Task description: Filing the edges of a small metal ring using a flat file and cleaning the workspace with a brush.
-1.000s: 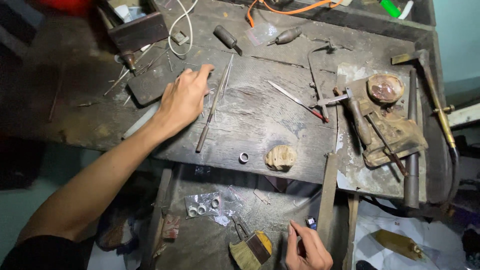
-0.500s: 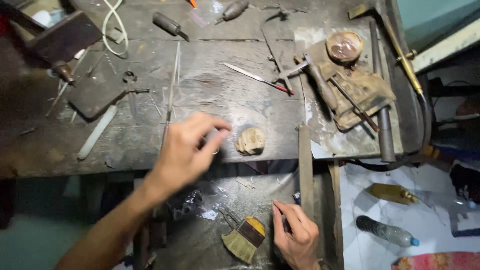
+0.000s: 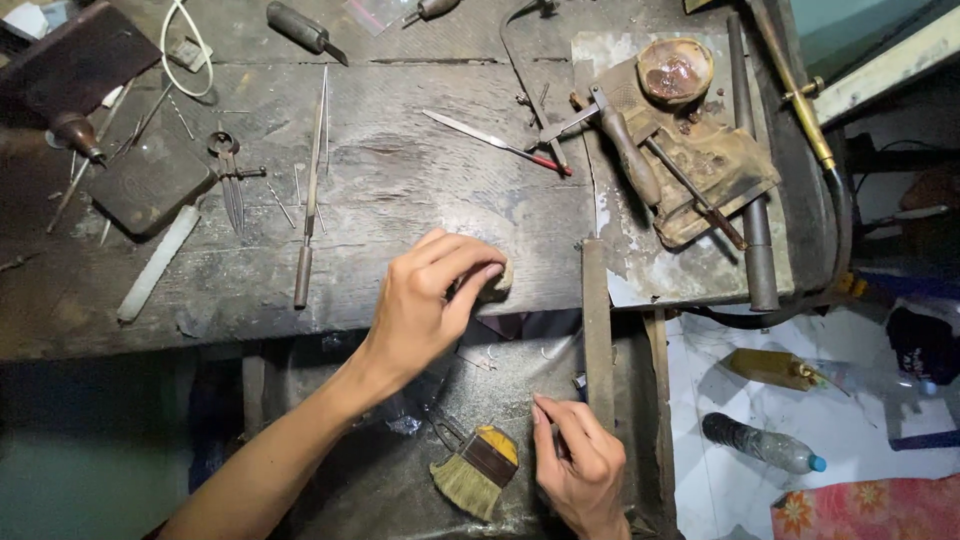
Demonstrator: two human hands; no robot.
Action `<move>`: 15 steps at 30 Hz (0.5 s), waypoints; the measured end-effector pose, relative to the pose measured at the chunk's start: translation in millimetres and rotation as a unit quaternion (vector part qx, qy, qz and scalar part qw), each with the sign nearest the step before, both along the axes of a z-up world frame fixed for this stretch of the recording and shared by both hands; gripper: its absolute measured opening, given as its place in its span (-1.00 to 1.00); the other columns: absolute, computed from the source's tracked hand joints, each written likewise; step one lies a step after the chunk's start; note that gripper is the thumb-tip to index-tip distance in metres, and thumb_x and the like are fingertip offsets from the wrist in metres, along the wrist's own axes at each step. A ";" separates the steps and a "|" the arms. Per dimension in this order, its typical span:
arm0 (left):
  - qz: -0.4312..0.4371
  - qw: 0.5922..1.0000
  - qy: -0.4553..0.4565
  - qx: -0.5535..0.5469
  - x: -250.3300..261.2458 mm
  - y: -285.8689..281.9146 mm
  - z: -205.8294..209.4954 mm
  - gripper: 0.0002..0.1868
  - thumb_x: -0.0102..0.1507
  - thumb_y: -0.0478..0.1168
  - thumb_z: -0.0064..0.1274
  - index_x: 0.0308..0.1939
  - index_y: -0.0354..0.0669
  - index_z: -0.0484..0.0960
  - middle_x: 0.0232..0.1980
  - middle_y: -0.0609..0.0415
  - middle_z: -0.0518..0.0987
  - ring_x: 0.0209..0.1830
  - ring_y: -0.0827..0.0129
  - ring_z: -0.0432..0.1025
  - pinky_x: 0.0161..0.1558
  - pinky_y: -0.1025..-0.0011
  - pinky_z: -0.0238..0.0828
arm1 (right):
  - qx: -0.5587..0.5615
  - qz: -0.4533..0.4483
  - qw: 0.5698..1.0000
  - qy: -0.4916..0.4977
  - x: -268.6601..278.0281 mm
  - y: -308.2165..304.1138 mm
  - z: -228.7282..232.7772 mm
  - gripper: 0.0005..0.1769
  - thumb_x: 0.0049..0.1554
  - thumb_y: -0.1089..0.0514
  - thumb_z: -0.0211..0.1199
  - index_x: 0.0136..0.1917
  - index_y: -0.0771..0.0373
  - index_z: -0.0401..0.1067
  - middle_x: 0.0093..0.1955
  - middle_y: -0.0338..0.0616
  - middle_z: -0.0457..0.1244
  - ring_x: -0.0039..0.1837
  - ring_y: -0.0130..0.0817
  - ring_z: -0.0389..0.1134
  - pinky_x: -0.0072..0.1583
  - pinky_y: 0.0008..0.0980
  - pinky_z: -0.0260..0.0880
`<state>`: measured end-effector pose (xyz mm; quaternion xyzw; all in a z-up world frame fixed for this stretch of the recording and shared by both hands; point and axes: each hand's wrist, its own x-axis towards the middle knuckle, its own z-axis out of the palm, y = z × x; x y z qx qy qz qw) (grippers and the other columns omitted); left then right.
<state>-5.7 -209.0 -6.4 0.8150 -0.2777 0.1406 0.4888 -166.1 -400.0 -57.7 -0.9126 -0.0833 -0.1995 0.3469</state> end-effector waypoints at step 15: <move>0.033 0.983 -0.080 0.160 -8.6 -7.2 4.4 -0.93 0.38 -0.36 -0.01 -0.10 -0.33 0.53 -0.17 -0.05 0.52 -0.22 0.14 0.41 -0.64 0.21 0.42 | -0.011 -0.004 1.000 0.008 2.0 1.7 4.5 -0.89 0.15 0.29 0.29 -0.04 0.32 0.56 -0.16 -0.14 0.40 -0.22 -0.37 0.42 -0.15 -0.48 0.43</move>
